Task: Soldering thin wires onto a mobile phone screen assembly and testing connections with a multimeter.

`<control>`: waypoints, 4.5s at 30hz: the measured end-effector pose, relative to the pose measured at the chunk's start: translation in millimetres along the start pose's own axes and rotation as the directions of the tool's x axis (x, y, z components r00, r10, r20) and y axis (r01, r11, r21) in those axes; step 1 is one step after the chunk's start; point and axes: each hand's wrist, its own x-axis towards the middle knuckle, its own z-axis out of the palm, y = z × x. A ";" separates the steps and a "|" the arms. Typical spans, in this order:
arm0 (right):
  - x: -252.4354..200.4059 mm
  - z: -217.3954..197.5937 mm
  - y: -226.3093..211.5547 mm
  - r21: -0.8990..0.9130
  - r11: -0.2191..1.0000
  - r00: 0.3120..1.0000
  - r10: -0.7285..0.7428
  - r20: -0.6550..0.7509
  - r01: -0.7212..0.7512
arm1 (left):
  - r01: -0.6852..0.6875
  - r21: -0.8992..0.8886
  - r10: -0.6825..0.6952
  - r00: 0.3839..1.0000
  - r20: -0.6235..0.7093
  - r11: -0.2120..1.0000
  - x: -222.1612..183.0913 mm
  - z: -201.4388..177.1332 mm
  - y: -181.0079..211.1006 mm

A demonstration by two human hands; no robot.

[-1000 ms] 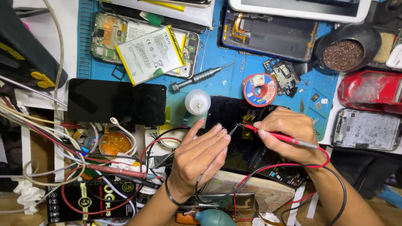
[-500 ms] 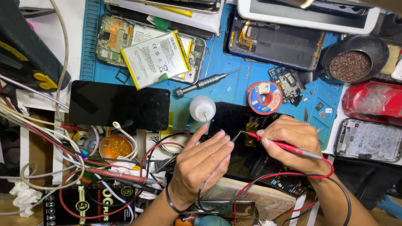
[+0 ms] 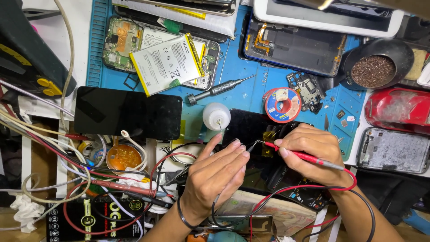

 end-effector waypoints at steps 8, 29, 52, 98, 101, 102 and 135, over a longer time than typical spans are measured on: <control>-0.3 0.0 0.3 -0.002 1.000 1.000 0.002 -0.001 -0.002 | -0.006 0.008 0.006 1.000 -0.003 1.000 -0.2 0.4 -0.2; -0.9 0.1 0.9 -0.004 1.000 1.000 -0.005 0.007 0.005 | -0.001 0.004 0.001 1.000 0.014 1.000 3.8 -3.1 3.0; 4.4 -1.6 -4.9 0.001 0.999 0.999 -0.033 -0.001 0.033 | -0.015 0.014 0.015 1.000 0.018 1.000 0.8 -2.6 3.0; -7.5 20.6 4.8 -0.395 0.880 0.834 -0.414 -0.364 0.265 | -0.153 -0.155 0.128 0.979 -0.159 0.976 -24.7 6.8 -22.9; -17.2 24.2 18.1 -0.399 0.894 0.855 -0.361 -0.373 0.204 | -0.170 -0.138 0.152 0.980 -0.130 0.976 -25.0 1.2 -20.6; -17.7 26.4 15.8 -0.359 0.921 0.887 -0.286 -0.362 0.150 | -0.190 -0.137 0.182 0.981 -0.067 0.972 -24.3 -2.7 -19.4; -95.5 69.8 -297.5 -0.502 0.729 0.880 -0.318 0.354 0.465 | -0.490 0.029 0.480 0.840 -0.253 0.871 -39.4 -22.9 18.3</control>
